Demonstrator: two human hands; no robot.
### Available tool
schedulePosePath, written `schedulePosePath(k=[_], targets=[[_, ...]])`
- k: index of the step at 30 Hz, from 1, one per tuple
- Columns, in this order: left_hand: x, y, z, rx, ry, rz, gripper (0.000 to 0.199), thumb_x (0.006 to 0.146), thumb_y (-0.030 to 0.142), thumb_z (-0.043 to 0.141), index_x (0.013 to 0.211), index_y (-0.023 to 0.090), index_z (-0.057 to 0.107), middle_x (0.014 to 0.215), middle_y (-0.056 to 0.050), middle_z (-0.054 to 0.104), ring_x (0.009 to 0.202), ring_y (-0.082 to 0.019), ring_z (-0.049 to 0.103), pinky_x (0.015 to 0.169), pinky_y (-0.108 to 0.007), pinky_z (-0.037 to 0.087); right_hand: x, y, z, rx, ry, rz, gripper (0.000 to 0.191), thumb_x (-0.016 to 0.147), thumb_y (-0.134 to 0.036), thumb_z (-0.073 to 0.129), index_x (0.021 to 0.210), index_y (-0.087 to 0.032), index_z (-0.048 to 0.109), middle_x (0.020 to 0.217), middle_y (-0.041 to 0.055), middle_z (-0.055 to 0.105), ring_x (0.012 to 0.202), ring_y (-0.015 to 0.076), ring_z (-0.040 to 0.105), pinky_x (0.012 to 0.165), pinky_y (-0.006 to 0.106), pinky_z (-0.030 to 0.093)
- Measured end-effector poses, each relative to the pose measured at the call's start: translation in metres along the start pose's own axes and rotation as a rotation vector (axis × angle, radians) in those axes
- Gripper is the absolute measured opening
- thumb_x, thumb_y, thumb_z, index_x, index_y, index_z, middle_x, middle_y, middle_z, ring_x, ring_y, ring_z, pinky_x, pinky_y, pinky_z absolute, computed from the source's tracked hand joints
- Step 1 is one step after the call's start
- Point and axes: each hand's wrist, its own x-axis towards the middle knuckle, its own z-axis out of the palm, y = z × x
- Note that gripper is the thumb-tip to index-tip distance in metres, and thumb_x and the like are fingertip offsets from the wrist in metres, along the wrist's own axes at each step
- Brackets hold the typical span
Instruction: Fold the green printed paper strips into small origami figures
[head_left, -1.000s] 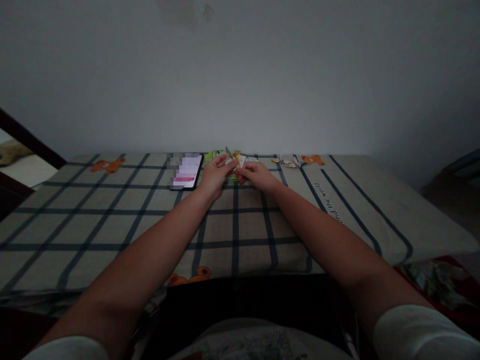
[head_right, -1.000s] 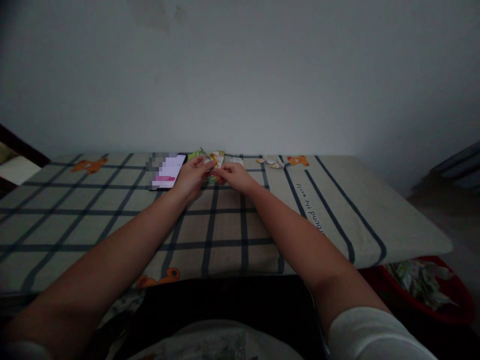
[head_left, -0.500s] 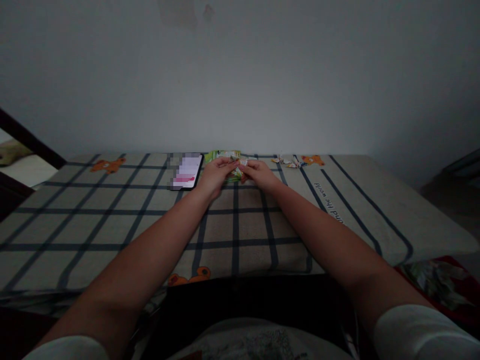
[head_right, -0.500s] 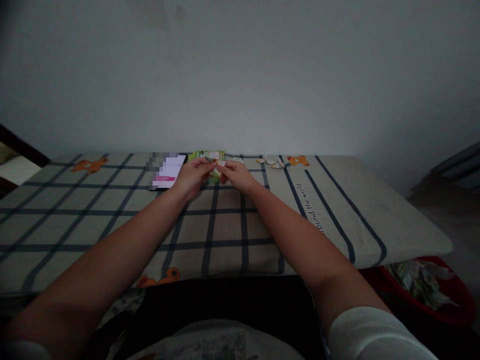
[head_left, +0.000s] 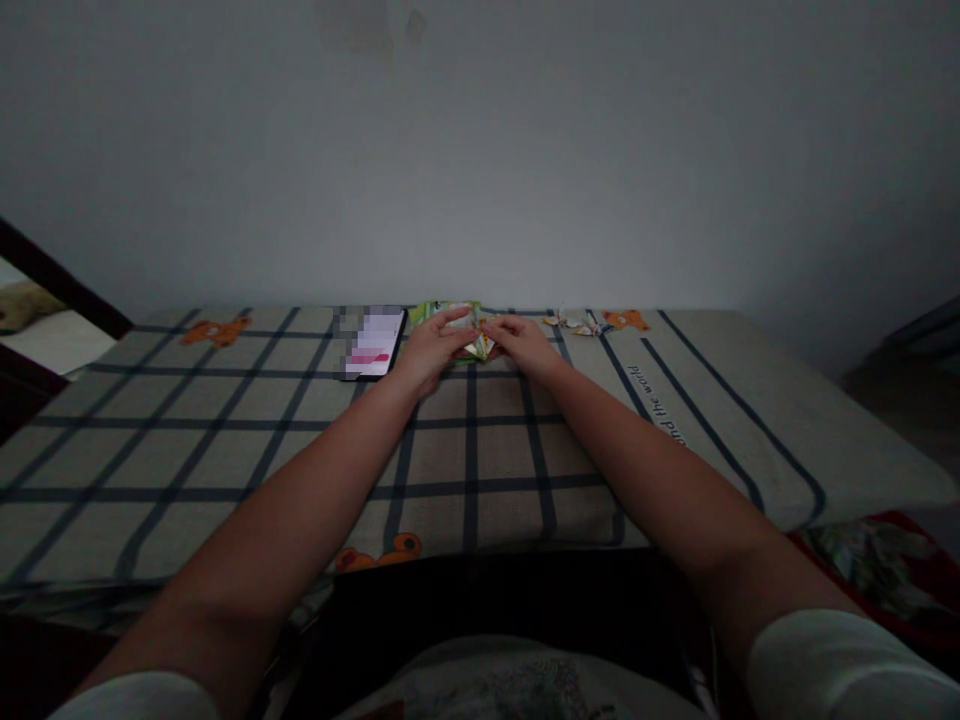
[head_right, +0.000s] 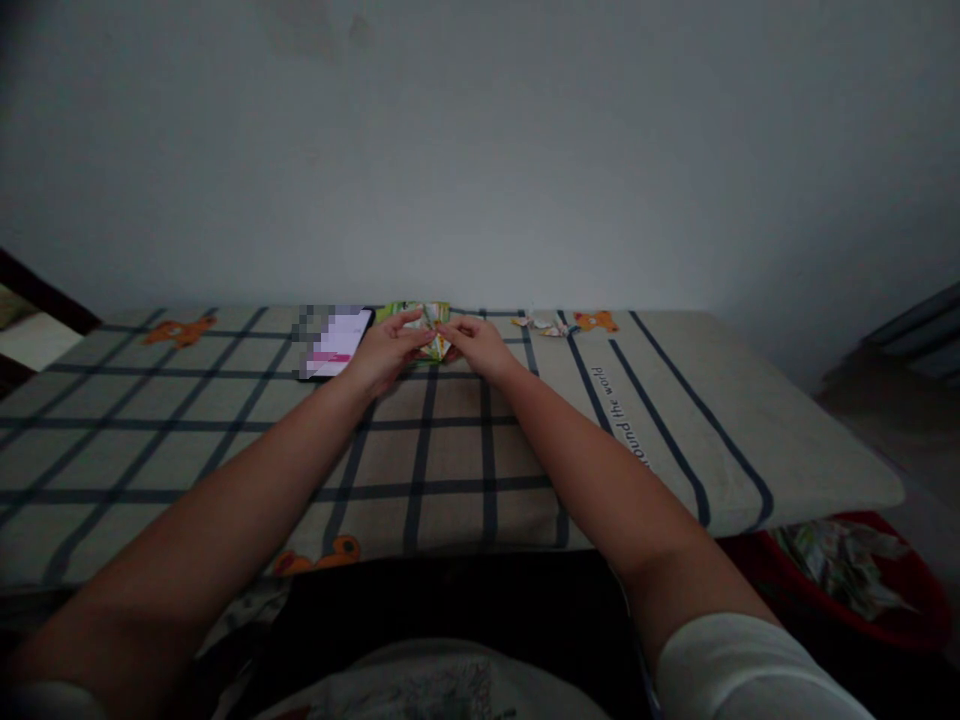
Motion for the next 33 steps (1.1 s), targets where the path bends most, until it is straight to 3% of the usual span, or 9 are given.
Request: schedulePosePath(k=[5, 9, 12, 15, 17, 20, 23, 27, 33], targets=[[-0.004, 0.002, 0.000, 0.054, 0.010, 0.016, 0.041, 0.061, 0.043, 0.088, 0.088, 0.015, 0.075, 0.093, -0.007, 0.075, 0.081, -0.016, 0.066, 0.070, -0.025, 0.052, 0.000, 0.001, -0.001, 0.026, 0.012, 0.004, 0.047, 0.064, -0.064, 0.079, 0.073, -0.019, 0.065, 0.069, -0.0014, 0.066, 0.063, 0.0118, 0.060, 0.063, 0.026, 0.054], [-0.005, 0.002, 0.000, 0.038, 0.024, -0.003, 0.042, 0.054, 0.044, 0.091, 0.079, 0.015, 0.074, 0.086, -0.006, 0.073, 0.076, -0.014, 0.064, 0.067, -0.024, 0.050, 0.000, 0.002, -0.001, 0.020, -0.017, 0.035, 0.046, 0.067, -0.061, 0.079, 0.073, -0.019, 0.063, 0.070, -0.0013, 0.065, 0.063, 0.0118, 0.060, 0.062, 0.027, 0.053], [-0.004, 0.001, 0.000, 0.049, 0.040, 0.016, 0.042, 0.055, 0.042, 0.090, 0.083, 0.014, 0.075, 0.085, -0.006, 0.073, 0.075, -0.014, 0.064, 0.067, -0.025, 0.050, 0.001, 0.004, -0.002, 0.038, -0.017, 0.014, 0.045, 0.069, -0.059, 0.078, 0.084, -0.021, 0.061, 0.074, -0.0019, 0.065, 0.065, 0.0120, 0.061, 0.062, 0.027, 0.054], [-0.003, 0.002, -0.001, 0.195, 0.053, 0.152, 0.048, 0.063, 0.039, 0.085, 0.103, 0.016, 0.074, 0.082, -0.004, 0.073, 0.071, -0.014, 0.063, 0.068, -0.026, 0.050, 0.003, 0.004, -0.003, 0.036, 0.000, -0.081, 0.048, 0.066, -0.052, 0.082, 0.098, -0.025, 0.059, 0.079, -0.0036, 0.065, 0.069, 0.0125, 0.061, 0.062, 0.026, 0.053], [-0.002, 0.002, -0.002, 0.303, 0.048, 0.250, 0.052, 0.066, 0.036, 0.083, 0.114, 0.016, 0.071, 0.080, -0.003, 0.073, 0.069, -0.014, 0.063, 0.068, -0.027, 0.050, 0.004, 0.003, -0.004, 0.007, -0.001, -0.129, 0.044, 0.066, -0.048, 0.083, 0.096, -0.024, 0.061, 0.081, -0.0027, 0.066, 0.072, 0.0131, 0.062, 0.064, 0.027, 0.054], [-0.001, 0.001, -0.004, 0.379, 0.040, 0.321, 0.039, 0.070, 0.039, 0.079, 0.101, 0.016, 0.075, 0.084, -0.005, 0.074, 0.069, -0.014, 0.064, 0.068, -0.028, 0.050, 0.004, 0.000, -0.007, -0.055, 0.016, -0.139, 0.032, 0.068, -0.044, 0.080, 0.086, -0.021, 0.067, 0.085, 0.0009, 0.069, 0.077, 0.0152, 0.063, 0.071, 0.030, 0.054], [0.000, 0.000, -0.005, 0.447, 0.042, 0.301, 0.032, 0.070, 0.042, 0.079, 0.089, 0.016, 0.077, 0.088, -0.007, 0.076, 0.077, -0.018, 0.067, 0.075, -0.031, 0.052, 0.002, -0.004, -0.009, -0.152, 0.057, -0.133, 0.027, 0.069, -0.040, 0.079, 0.085, -0.019, 0.073, 0.087, 0.0034, 0.074, 0.081, 0.0169, 0.065, 0.080, 0.034, 0.053], [-0.002, 0.002, -0.006, 0.444, 0.088, 0.262, 0.031, 0.068, 0.044, 0.083, 0.086, 0.018, 0.080, 0.090, -0.007, 0.077, 0.085, -0.021, 0.069, 0.085, -0.034, 0.052, -0.002, -0.010, -0.011, -0.233, 0.091, -0.163, 0.022, 0.070, -0.038, 0.078, 0.081, -0.019, 0.077, 0.085, 0.0040, 0.076, 0.082, 0.0175, 0.066, 0.085, 0.034, 0.051], [-0.001, 0.002, -0.004, 0.326, 0.086, 0.212, 0.035, 0.062, 0.045, 0.086, 0.082, 0.017, 0.078, 0.088, -0.007, 0.077, 0.084, -0.020, 0.069, 0.083, -0.033, 0.052, 0.001, -0.007, -0.008, -0.086, 0.063, -0.079, 0.027, 0.065, -0.040, 0.082, 0.080, -0.019, 0.076, 0.079, 0.0008, 0.073, 0.074, 0.0135, 0.063, 0.079, 0.030, 0.050]])
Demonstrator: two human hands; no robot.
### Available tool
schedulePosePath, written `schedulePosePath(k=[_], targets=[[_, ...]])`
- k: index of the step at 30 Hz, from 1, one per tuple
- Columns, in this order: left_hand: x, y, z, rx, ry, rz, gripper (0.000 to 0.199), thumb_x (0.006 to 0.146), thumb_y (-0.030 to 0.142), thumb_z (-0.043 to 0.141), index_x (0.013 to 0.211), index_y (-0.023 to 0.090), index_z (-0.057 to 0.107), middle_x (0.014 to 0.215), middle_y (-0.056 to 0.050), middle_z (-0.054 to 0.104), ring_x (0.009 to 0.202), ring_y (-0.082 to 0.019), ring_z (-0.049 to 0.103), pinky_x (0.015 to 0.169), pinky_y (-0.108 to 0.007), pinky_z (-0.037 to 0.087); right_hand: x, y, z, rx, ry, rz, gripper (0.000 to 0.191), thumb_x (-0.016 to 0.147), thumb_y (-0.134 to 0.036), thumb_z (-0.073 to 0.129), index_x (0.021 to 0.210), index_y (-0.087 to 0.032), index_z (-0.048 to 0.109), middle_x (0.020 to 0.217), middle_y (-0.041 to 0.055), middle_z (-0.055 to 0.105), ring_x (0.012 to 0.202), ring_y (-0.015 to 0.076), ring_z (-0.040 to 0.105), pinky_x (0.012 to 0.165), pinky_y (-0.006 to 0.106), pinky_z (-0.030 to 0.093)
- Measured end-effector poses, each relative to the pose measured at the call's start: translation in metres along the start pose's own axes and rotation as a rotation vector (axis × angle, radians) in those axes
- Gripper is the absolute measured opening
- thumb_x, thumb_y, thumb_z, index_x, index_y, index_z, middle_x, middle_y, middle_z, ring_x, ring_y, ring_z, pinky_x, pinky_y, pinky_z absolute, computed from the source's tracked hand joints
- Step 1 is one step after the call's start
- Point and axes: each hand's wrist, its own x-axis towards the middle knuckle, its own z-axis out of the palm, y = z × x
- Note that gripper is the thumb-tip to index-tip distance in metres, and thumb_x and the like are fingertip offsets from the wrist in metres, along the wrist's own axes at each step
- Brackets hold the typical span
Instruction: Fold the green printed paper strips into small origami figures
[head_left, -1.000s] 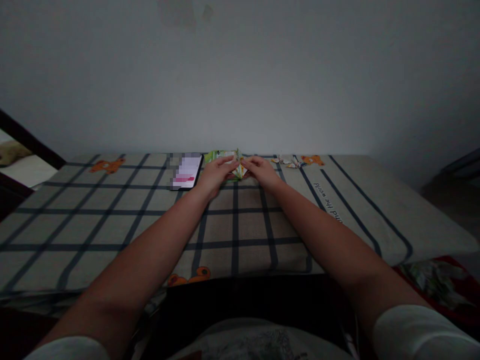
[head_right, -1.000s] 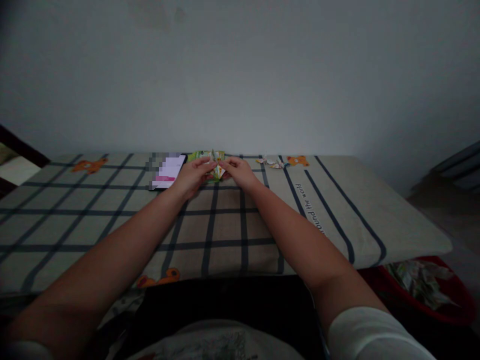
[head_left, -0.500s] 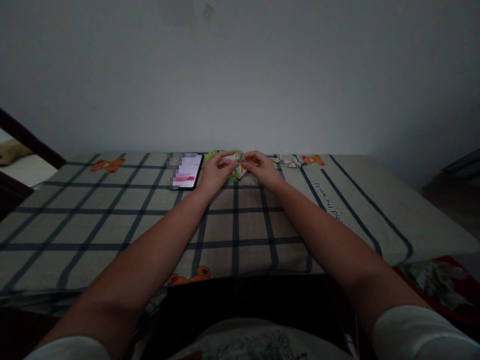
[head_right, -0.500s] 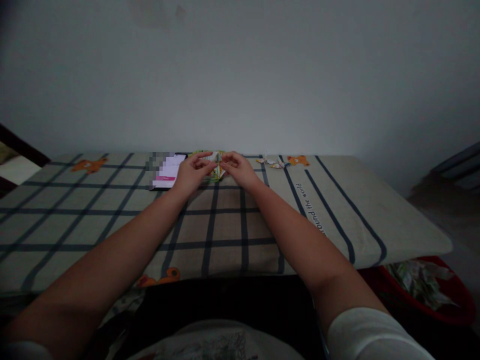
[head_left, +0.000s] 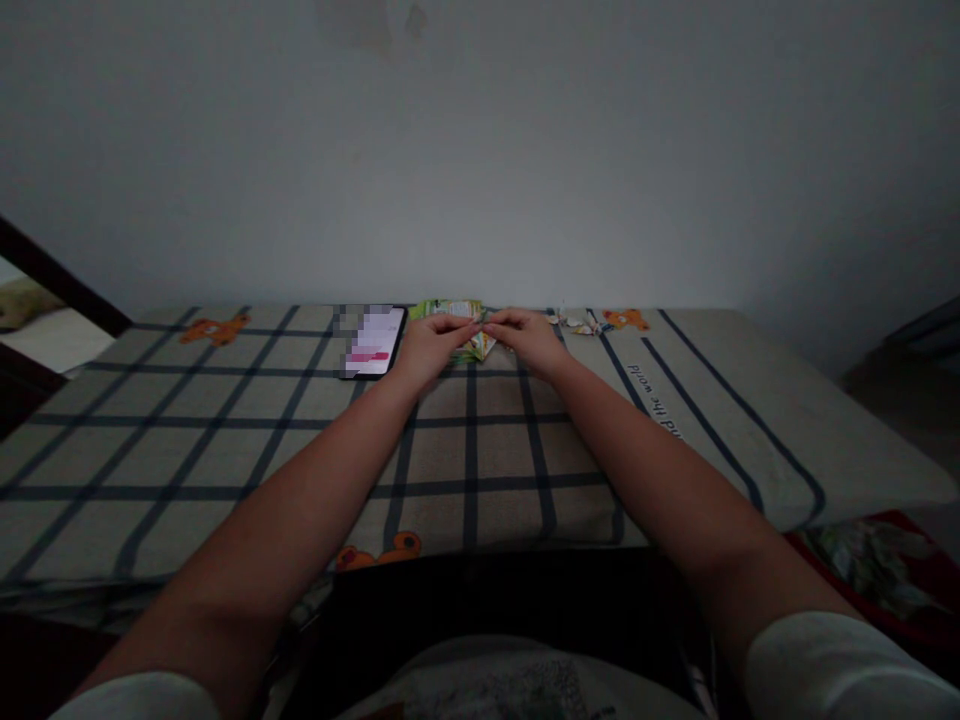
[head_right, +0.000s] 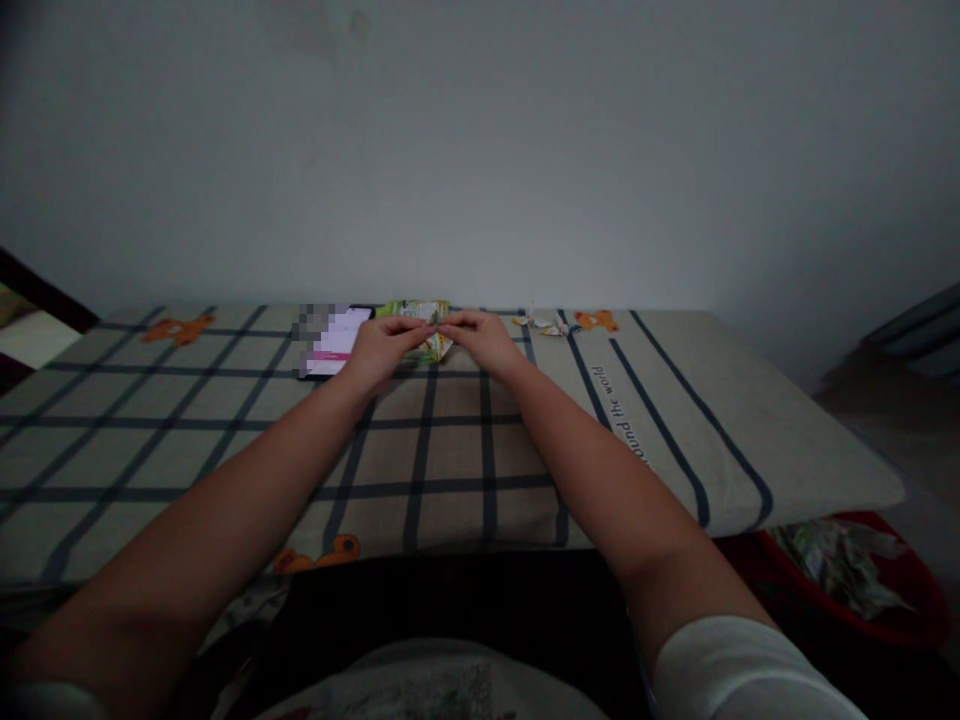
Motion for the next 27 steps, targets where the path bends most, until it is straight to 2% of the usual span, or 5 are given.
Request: schedulePosePath(k=[4, 10, 14, 20, 27], targets=[[0.001, 0.000, 0.002, -0.147, -0.015, -0.064, 0.044, 0.059, 0.041, 0.088, 0.093, 0.016, 0.075, 0.083, -0.004, 0.074, 0.076, -0.016, 0.067, 0.077, -0.031, 0.052, 0.003, 0.007, 0.002, 0.178, -0.060, 0.093, 0.033, 0.063, -0.045, 0.084, 0.084, -0.020, 0.077, 0.087, 0.0015, 0.076, 0.077, 0.0135, 0.064, 0.080, 0.030, 0.051], [-0.001, 0.004, 0.003, -0.162, -0.084, -0.038, 0.055, 0.061, 0.034, 0.085, 0.111, 0.016, 0.069, 0.069, 0.003, 0.066, 0.064, -0.012, 0.061, 0.068, -0.026, 0.048, 0.001, 0.007, 0.001, 0.110, -0.007, 0.076, 0.035, 0.065, -0.045, 0.083, 0.086, -0.019, 0.073, 0.082, 0.0009, 0.074, 0.072, 0.0125, 0.063, 0.076, 0.029, 0.050], [-0.004, 0.004, 0.005, -0.146, -0.078, -0.069, 0.055, 0.063, 0.034, 0.083, 0.113, 0.017, 0.068, 0.071, 0.002, 0.066, 0.066, -0.013, 0.062, 0.069, -0.027, 0.049, -0.002, -0.001, 0.003, 0.122, -0.006, 0.038, 0.049, 0.065, -0.045, 0.083, 0.103, -0.023, 0.061, 0.075, -0.0037, 0.068, 0.071, 0.0130, 0.063, 0.072, 0.028, 0.050], [-0.005, 0.004, 0.006, -0.194, -0.065, -0.086, 0.053, 0.067, 0.035, 0.080, 0.115, 0.016, 0.069, 0.088, -0.006, 0.075, 0.077, -0.017, 0.068, 0.076, -0.031, 0.053, -0.001, -0.001, 0.003, 0.128, 0.013, 0.035, 0.052, 0.066, -0.045, 0.082, 0.107, -0.023, 0.058, 0.073, -0.0040, 0.067, 0.073, 0.0139, 0.064, 0.073, 0.029, 0.053], [-0.004, 0.007, 0.005, -0.164, 0.010, -0.059, 0.043, 0.068, 0.028, 0.078, 0.109, 0.015, 0.071, 0.084, -0.005, 0.074, 0.077, -0.017, 0.069, 0.078, -0.032, 0.055, 0.002, 0.008, 0.005, 0.148, -0.017, 0.189, 0.046, 0.058, -0.059, 0.084, 0.075, -0.018, 0.070, 0.078, 0.0032, 0.072, 0.074, 0.0171, 0.066, 0.076, 0.034, 0.058]])
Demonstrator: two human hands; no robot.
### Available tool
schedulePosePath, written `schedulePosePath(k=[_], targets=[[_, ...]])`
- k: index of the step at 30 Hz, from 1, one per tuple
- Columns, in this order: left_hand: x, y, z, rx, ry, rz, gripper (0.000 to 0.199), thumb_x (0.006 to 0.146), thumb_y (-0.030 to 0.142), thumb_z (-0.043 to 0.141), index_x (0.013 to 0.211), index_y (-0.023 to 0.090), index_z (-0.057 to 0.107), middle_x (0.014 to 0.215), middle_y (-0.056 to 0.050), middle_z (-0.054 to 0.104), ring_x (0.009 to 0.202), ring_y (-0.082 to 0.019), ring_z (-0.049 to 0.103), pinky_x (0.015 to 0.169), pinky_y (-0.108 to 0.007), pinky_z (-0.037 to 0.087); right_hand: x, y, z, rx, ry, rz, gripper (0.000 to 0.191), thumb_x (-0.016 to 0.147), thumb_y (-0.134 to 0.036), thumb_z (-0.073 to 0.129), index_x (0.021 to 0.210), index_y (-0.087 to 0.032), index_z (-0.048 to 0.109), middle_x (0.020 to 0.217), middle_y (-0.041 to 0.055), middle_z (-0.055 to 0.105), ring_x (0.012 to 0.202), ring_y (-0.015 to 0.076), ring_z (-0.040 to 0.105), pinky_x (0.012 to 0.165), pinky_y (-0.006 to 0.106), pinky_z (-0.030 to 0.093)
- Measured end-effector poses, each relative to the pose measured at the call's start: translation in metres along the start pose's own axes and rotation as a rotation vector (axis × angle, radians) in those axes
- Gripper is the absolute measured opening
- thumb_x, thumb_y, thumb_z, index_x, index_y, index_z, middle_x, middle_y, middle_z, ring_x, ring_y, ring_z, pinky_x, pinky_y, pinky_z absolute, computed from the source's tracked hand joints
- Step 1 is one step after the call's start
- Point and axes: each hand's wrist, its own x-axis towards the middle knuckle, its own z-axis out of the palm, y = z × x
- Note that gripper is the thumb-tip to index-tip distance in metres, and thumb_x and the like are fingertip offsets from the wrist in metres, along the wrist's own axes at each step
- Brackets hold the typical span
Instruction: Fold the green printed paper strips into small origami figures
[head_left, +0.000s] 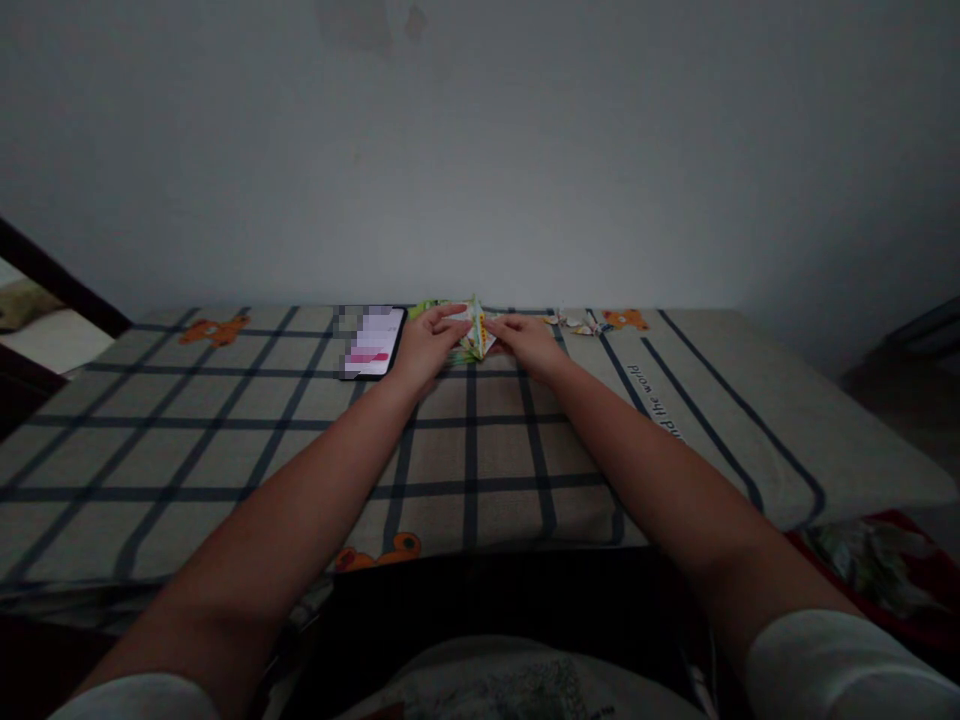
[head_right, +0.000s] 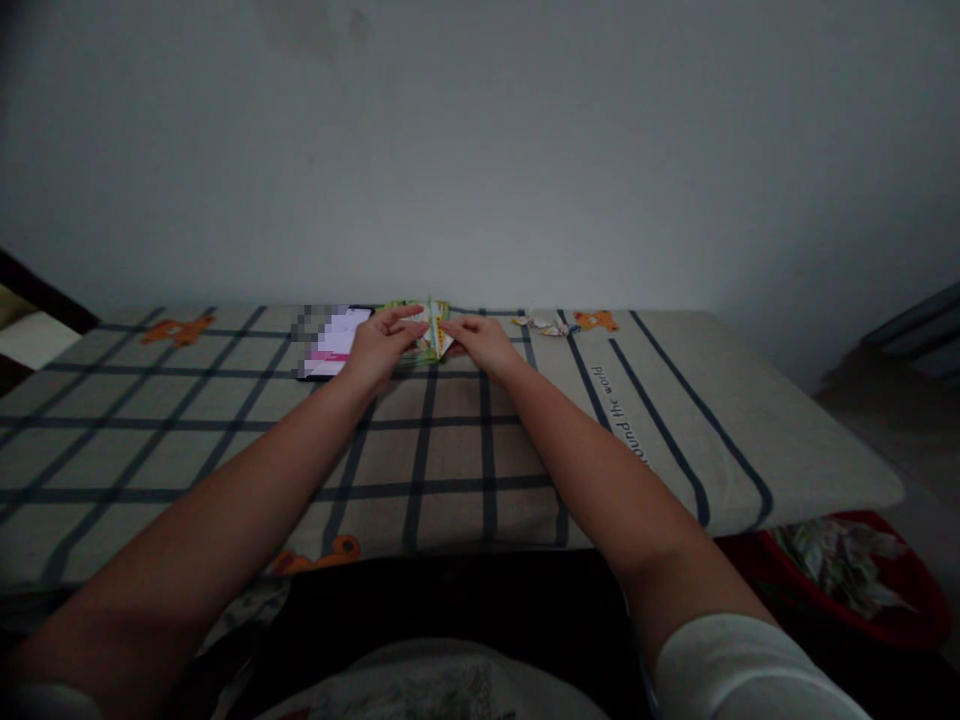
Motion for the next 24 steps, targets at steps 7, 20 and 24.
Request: schedulePosePath(k=[7, 20, 24], targets=[[-0.001, -0.002, 0.001, -0.017, -0.005, -0.060, 0.040, 0.068, 0.033, 0.079, 0.105, 0.018, 0.073, 0.090, -0.005, 0.074, 0.077, -0.016, 0.067, 0.070, -0.028, 0.053, -0.003, -0.005, -0.003, -0.190, 0.055, -0.160, 0.042, 0.064, -0.060, 0.080, 0.073, -0.019, 0.072, 0.071, 0.0020, 0.071, 0.067, 0.0162, 0.063, 0.069, 0.032, 0.054], [0.001, -0.009, -0.002, 0.095, -0.059, -0.059, 0.037, 0.061, 0.051, 0.084, 0.074, 0.017, 0.074, 0.075, -0.003, 0.069, 0.065, -0.013, 0.058, 0.059, -0.024, 0.045, -0.004, -0.005, 0.000, -0.130, -0.011, -0.119, 0.039, 0.062, -0.055, 0.081, 0.072, -0.020, 0.067, 0.070, -0.0008, 0.067, 0.065, 0.0133, 0.060, 0.066, 0.029, 0.053], [-0.001, -0.007, -0.001, 0.042, -0.023, -0.044, 0.039, 0.066, 0.052, 0.080, 0.085, 0.017, 0.076, 0.087, -0.006, 0.073, 0.075, -0.016, 0.063, 0.065, -0.026, 0.050, -0.006, -0.007, 0.002, -0.100, -0.022, -0.088, 0.037, 0.064, -0.052, 0.080, 0.072, -0.020, 0.063, 0.070, -0.0012, 0.065, 0.066, 0.0134, 0.060, 0.065, 0.028, 0.052]])
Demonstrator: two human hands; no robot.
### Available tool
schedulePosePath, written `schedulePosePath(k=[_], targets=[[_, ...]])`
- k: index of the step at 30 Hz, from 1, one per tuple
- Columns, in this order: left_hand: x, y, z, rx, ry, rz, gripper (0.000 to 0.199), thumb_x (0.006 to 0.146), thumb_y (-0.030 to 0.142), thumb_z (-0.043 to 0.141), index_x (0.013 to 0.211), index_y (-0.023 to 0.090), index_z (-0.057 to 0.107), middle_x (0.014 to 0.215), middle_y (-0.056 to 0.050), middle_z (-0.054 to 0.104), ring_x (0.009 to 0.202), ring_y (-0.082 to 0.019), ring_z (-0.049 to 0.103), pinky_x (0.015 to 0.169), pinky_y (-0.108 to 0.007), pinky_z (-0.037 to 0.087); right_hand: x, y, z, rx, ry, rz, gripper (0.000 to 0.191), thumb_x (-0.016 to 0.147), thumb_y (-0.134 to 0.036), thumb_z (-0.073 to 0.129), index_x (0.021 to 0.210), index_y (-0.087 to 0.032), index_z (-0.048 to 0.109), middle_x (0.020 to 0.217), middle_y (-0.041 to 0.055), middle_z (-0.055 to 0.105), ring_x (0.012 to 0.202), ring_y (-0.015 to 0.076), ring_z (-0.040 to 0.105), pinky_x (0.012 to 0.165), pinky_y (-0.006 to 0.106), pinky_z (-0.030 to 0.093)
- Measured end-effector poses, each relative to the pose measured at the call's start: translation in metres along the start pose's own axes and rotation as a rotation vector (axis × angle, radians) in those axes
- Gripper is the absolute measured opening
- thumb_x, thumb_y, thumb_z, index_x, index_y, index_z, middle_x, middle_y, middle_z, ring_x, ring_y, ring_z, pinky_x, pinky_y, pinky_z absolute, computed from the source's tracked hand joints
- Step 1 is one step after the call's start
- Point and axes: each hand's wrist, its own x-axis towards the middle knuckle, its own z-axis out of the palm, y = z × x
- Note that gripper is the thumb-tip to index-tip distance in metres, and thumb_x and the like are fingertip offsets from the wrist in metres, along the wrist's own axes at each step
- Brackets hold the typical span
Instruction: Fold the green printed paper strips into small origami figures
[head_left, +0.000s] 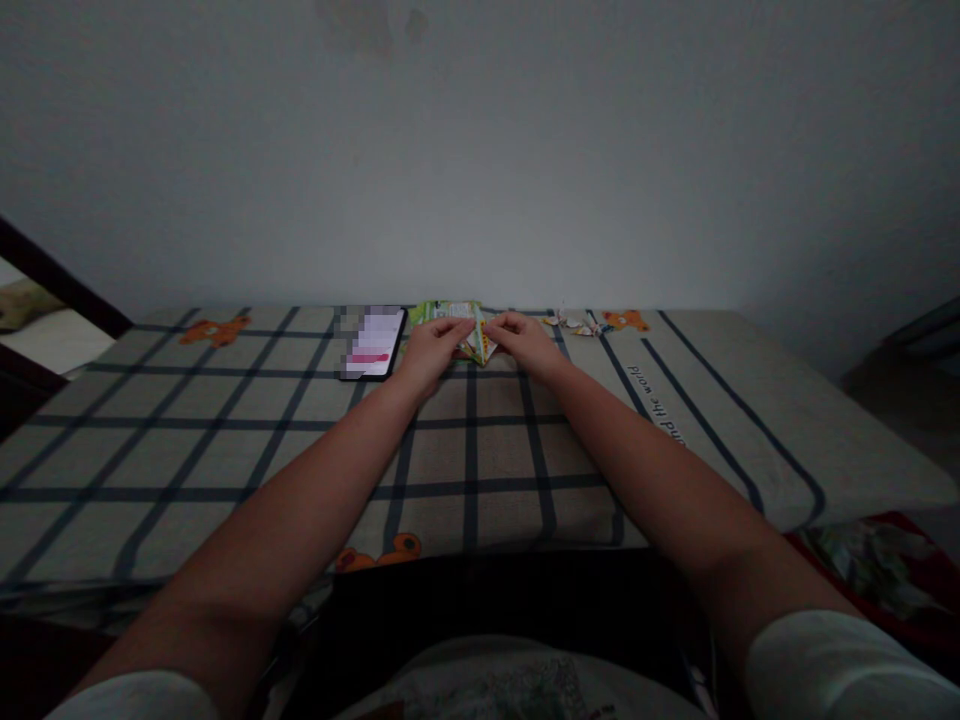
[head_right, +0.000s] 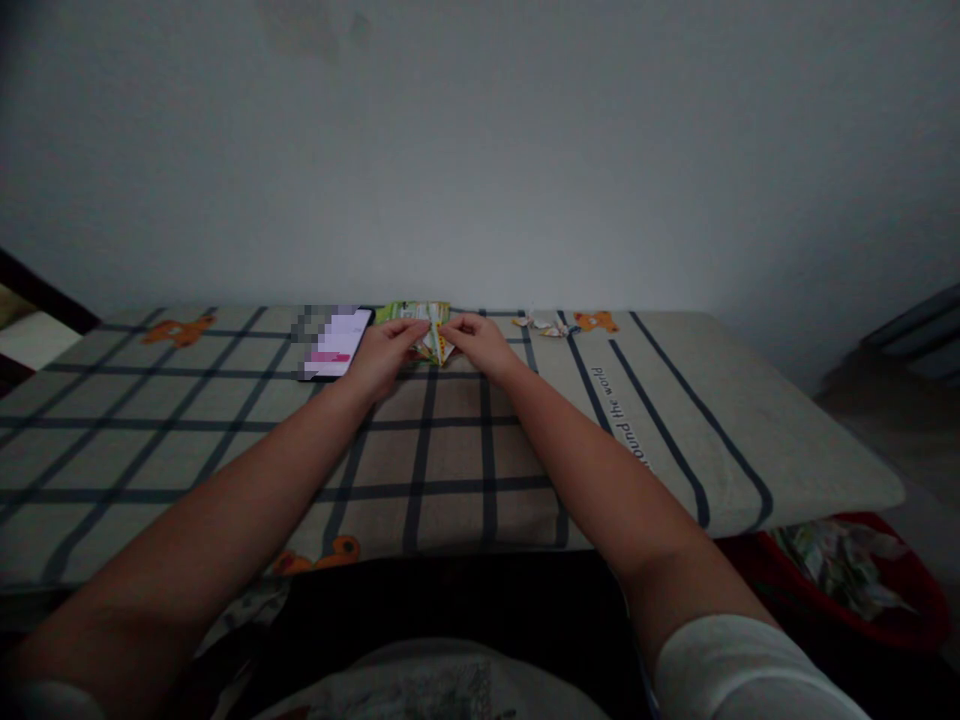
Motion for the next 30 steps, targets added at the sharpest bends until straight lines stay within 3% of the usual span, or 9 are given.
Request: schedulePosePath(k=[6, 11, 19, 26, 30], targets=[[0.0041, -0.0049, -0.0043, 0.097, -0.001, 0.050, 0.037, 0.067, 0.050, 0.079, 0.080, 0.016, 0.076, 0.082, -0.005, 0.073, 0.073, -0.016, 0.062, 0.070, -0.028, 0.049, -0.0014, 0.0003, 0.0017, 0.027, -0.056, 0.045, 0.031, 0.071, -0.044, 0.077, 0.073, -0.020, 0.058, 0.069, -0.0019, 0.063, 0.066, 0.0140, 0.059, 0.065, 0.028, 0.051], [0.0023, -0.0014, -0.0033, 0.119, 0.011, 0.059, 0.036, 0.065, 0.051, 0.081, 0.073, 0.017, 0.074, 0.078, -0.005, 0.072, 0.072, -0.016, 0.061, 0.066, -0.027, 0.047, -0.0009, 0.0024, -0.0001, -0.031, -0.084, 0.013, 0.031, 0.072, -0.044, 0.077, 0.074, -0.020, 0.057, 0.069, -0.0029, 0.060, 0.065, 0.0125, 0.056, 0.065, 0.027, 0.047], [-0.0029, 0.0015, 0.0032, -0.001, -0.088, -0.066, 0.046, 0.059, 0.057, 0.085, 0.076, 0.016, 0.074, 0.077, -0.005, 0.070, 0.066, -0.013, 0.061, 0.061, -0.025, 0.050, 0.0024, 0.0012, -0.0002, 0.023, 0.009, -0.018, 0.041, 0.066, -0.056, 0.078, 0.075, -0.021, 0.059, 0.072, -0.0025, 0.063, 0.068, 0.0132, 0.059, 0.065, 0.027, 0.052], [-0.0013, 0.0012, 0.0020, 0.020, -0.012, 0.013, 0.045, 0.061, 0.057, 0.084, 0.075, 0.016, 0.072, 0.075, -0.004, 0.068, 0.064, -0.013, 0.059, 0.058, -0.025, 0.048, -0.0005, 0.0036, 0.0017, 0.029, -0.094, 0.044, 0.047, 0.067, -0.060, 0.079, 0.081, -0.020, 0.060, 0.069, -0.0018, 0.064, 0.060, 0.0112, 0.059, 0.062, 0.027, 0.052], [-0.0007, -0.0022, 0.0024, 0.053, 0.003, 0.020, 0.045, 0.065, 0.059, 0.080, 0.073, 0.016, 0.069, 0.071, -0.002, 0.065, 0.060, -0.012, 0.056, 0.056, -0.024, 0.048, -0.0025, 0.0014, 0.0015, -0.052, -0.062, 0.006, 0.046, 0.068, -0.059, 0.079, 0.074, -0.019, 0.056, 0.065, -0.0017, 0.063, 0.060, 0.0115, 0.060, 0.060, 0.025, 0.050]])
